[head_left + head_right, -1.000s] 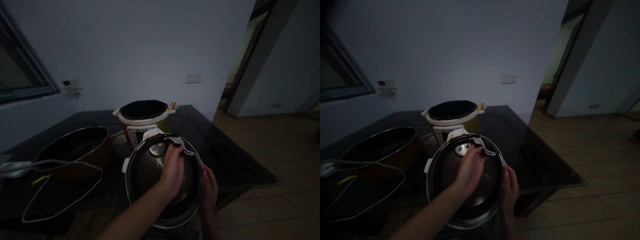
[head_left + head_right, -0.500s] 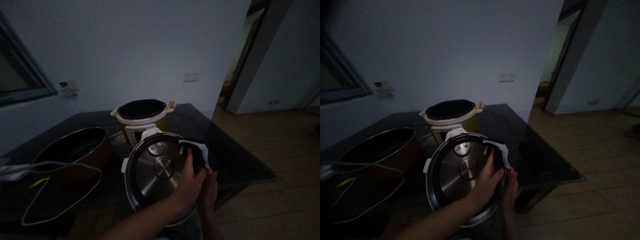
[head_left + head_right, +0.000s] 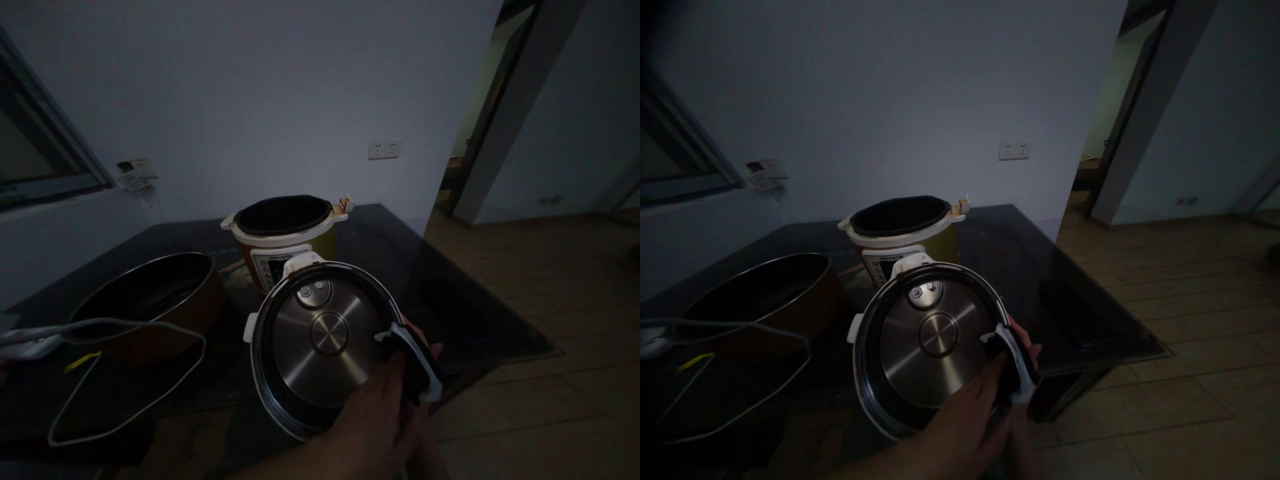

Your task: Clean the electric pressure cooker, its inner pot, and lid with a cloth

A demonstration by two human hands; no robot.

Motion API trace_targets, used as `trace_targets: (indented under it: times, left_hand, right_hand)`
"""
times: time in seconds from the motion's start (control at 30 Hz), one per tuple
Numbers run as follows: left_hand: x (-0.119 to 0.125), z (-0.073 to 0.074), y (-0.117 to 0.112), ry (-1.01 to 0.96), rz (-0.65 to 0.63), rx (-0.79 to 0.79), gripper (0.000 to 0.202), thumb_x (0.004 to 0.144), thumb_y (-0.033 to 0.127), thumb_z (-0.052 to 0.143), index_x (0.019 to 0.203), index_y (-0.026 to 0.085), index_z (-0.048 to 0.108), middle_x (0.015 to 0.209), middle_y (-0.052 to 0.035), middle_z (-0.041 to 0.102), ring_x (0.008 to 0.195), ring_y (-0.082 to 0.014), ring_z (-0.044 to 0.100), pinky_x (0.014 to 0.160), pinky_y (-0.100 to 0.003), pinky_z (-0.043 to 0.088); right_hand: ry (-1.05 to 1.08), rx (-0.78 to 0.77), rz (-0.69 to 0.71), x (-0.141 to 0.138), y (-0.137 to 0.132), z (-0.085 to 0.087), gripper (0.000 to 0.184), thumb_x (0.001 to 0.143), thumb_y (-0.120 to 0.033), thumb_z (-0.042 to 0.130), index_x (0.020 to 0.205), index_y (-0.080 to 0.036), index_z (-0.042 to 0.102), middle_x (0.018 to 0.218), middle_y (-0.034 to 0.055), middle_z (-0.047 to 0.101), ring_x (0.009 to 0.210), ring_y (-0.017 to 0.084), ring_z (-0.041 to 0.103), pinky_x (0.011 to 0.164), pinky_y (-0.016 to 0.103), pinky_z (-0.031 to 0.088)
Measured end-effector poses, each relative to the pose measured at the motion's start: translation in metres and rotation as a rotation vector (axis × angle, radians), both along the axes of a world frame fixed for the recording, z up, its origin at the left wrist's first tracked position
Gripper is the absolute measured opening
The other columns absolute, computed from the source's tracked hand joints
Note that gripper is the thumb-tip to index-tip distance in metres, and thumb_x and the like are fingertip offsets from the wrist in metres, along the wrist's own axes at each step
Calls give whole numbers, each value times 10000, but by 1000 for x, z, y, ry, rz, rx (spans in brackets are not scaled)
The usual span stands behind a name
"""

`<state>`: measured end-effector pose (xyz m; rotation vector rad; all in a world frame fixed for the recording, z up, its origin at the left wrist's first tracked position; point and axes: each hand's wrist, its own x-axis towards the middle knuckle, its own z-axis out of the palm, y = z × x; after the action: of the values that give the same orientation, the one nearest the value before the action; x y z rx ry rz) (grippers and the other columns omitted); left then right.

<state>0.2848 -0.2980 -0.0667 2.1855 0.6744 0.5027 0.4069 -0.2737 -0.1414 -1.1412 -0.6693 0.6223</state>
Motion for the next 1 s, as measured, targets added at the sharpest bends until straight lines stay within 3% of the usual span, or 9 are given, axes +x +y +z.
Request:
trace_targets:
  times: [0.17,0.27,0.33,0.5,0.67,0.77,0.83,0.9,1.0]
  left_hand:
    - [-17,-28,-7,164,-37,179,752,801,263,602,1459,76,288,1492,-232,412,1371,-317,418,1107,-464,399]
    - [-31,-44,-10,232,-58,297,766,793,311,654,1441,76,320,1437,-229,485,1336,-310,465,1101,-442,409]
    - [-38,-48,-13,303,-71,365,743,812,357,654,1423,66,349,1353,-227,566,1256,-303,546,1089,-438,417]
    - [-38,-39,-15,472,-32,478,793,753,467,718,1381,83,423,1217,-188,650,1104,-295,618,1010,-423,465]
    - [-37,-45,-12,362,54,668,280,916,262,516,1150,129,592,990,-101,693,927,-218,639,886,-347,508]
    - [-54,-50,-12,235,45,767,158,941,193,469,953,155,622,879,-57,686,838,-186,642,812,-302,527]
    - [-73,-46,-14,167,41,734,195,967,171,419,990,154,612,946,-52,709,887,-167,656,836,-268,534]
    - [-94,-34,-15,157,14,659,253,984,177,390,1159,125,565,1095,-72,714,1014,-155,656,913,-241,519]
    - [-126,-11,-12,248,-181,675,337,970,147,411,1293,128,505,1219,-94,686,1121,-179,638,958,-272,510]
  right_hand:
    - [269,55,61,-1,5,8,671,841,-756,369,1095,-210,665,1073,83,724,1035,263,655,901,394,479]
    - [242,2,53,0,5,10,728,812,-788,379,1127,-193,656,1088,102,725,1028,284,662,864,396,488]
    - [206,-33,32,0,4,13,770,797,-807,369,1130,-171,649,1081,119,727,1020,297,667,850,401,491]
    - [102,-108,-28,-2,4,20,849,777,-841,309,1124,-138,635,1086,149,724,1027,312,663,840,407,480]
    - [75,-156,-45,-4,2,25,879,783,-835,289,1178,-124,620,1057,143,729,1003,308,663,807,396,475]
    - [67,-188,-68,-6,1,29,875,789,-827,292,1191,-125,626,1054,130,727,1007,304,654,818,391,466]
    - [69,-191,-68,-7,0,31,846,806,-809,297,1191,-133,629,1069,122,725,1012,298,652,826,386,462]
    - [73,-177,-67,-8,-1,31,820,819,-793,302,1189,-137,628,1082,119,723,1008,292,654,824,381,460]
    - [47,-180,-78,-7,-1,30,788,839,-766,294,1179,-141,633,1083,114,724,1011,288,652,817,376,457]
